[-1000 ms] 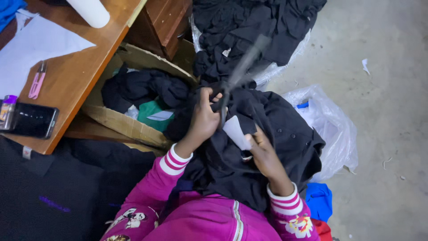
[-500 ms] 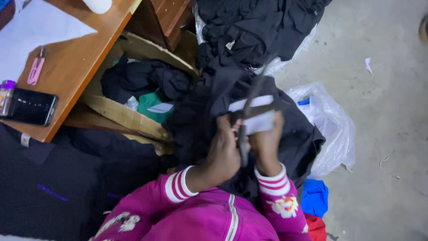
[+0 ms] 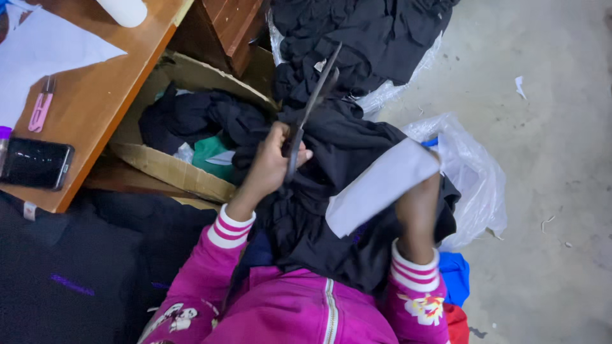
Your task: The person uses scissors to cut a white tag from a black garment. They repeatedly reposition the fabric and trim the tag while handling the garment with both hands.
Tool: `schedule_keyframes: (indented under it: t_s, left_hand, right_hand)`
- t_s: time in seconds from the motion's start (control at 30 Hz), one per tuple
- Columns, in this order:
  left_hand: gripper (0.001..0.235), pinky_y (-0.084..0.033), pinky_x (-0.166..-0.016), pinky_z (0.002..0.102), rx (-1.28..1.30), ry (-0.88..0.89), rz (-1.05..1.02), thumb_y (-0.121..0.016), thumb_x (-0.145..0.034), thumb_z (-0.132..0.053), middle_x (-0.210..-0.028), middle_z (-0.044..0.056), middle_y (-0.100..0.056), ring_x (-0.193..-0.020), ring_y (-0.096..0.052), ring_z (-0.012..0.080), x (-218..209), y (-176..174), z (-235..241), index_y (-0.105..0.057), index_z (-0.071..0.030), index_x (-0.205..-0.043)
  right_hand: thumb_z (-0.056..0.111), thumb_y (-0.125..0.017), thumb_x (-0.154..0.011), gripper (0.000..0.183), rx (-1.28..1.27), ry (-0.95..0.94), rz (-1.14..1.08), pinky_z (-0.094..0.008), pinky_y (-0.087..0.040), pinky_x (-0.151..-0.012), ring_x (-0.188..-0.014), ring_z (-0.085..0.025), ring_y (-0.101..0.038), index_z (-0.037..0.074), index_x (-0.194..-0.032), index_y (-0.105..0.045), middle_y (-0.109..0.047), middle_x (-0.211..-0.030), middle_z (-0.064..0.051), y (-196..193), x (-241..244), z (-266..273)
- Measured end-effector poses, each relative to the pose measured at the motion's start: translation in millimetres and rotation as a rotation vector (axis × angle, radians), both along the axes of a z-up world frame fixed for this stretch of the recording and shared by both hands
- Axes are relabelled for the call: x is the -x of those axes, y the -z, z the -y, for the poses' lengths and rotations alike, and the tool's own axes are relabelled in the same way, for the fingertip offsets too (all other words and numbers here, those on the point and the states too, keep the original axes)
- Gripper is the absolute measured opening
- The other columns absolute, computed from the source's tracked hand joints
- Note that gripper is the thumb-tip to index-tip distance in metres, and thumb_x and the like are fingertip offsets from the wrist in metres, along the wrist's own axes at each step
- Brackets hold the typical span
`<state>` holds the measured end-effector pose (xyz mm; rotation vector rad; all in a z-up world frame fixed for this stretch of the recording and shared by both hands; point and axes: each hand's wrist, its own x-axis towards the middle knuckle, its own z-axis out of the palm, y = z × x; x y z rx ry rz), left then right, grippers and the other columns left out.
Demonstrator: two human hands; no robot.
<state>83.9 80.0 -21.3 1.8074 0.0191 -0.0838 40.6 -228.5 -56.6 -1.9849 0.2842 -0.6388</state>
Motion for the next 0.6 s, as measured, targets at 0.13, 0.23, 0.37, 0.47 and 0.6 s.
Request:
schedule_keyframes:
  t_s: [0.13,0.23,0.37,0.47,0.6]
  left_hand:
    - [0.054,-0.059,-0.088,0.031,0.503,0.068,-0.224,-0.091,-0.074,0.002,-0.104,0.003,-0.07,-0.099,-0.07,0.0201,43.2,-44.2,32.9,-0.057,-0.014,-0.113]
    - [0.08,-0.055,-0.102,0.042,0.18,0.318,-0.158,-0.104,-0.062,-0.021,-0.107,0.009,-0.067,-0.11,-0.068,0.0293,84.2,-74.2,60.6,-0.052,-0.011,-0.122]
    - [0.057,-0.058,-0.087,0.048,-0.064,0.038,-0.198,-0.092,-0.075,-0.034,-0.104,0.018,-0.075,-0.106,-0.074,0.0402,85.2,-43.3,64.1,-0.059,-0.01,-0.114]
    - [0.028,-0.057,-0.065,0.036,0.28,-0.032,-0.272,-0.084,-0.079,-0.012,-0.083,0.01,-0.076,-0.077,-0.073,0.0255,76.9,-9.0,51.5,-0.066,-0.011,-0.1]
    - [0.014,-0.06,-0.064,0.034,1.046,0.129,-0.407,-0.074,-0.09,-0.008,-0.085,0.009,-0.073,-0.072,-0.064,0.0172,73.1,-50.1,47.4,-0.063,-0.015,-0.095]
  right_hand:
    - [0.009,-0.073,-0.1,0.021,0.032,0.056,-0.02,-0.036,-0.047,-0.092,-0.097,-0.028,-0.062,0.008,-0.112,-0.056,-0.056,-0.102,-0.012,-3.8,17.6,-42.5]
    - [0.012,-0.072,-0.102,0.021,0.08,0.067,-0.025,-0.037,-0.048,-0.092,-0.098,-0.028,-0.063,0.008,-0.114,-0.055,-0.056,-0.103,-0.012,-10.9,19.4,-55.7]
    - [0.016,-0.071,-0.105,0.022,0.138,0.099,-0.043,-0.038,-0.049,-0.091,-0.099,-0.029,-0.064,0.01,-0.117,-0.053,-0.055,-0.106,-0.011,-21.5,9.0,-47.1]
    - [0.019,-0.07,-0.107,0.023,0.181,0.123,-0.054,-0.038,-0.05,-0.091,-0.1,-0.03,-0.064,0.011,-0.119,-0.052,-0.055,-0.108,-0.01,-31.0,-3.7,-25.8]
    - [0.023,-0.069,-0.11,0.025,0.233,0.149,-0.074,-0.039,-0.051,-0.091,-0.102,-0.031,-0.065,0.012,-0.123,-0.051,-0.054,-0.11,-0.009,-39.9,-11.2,-11.4]
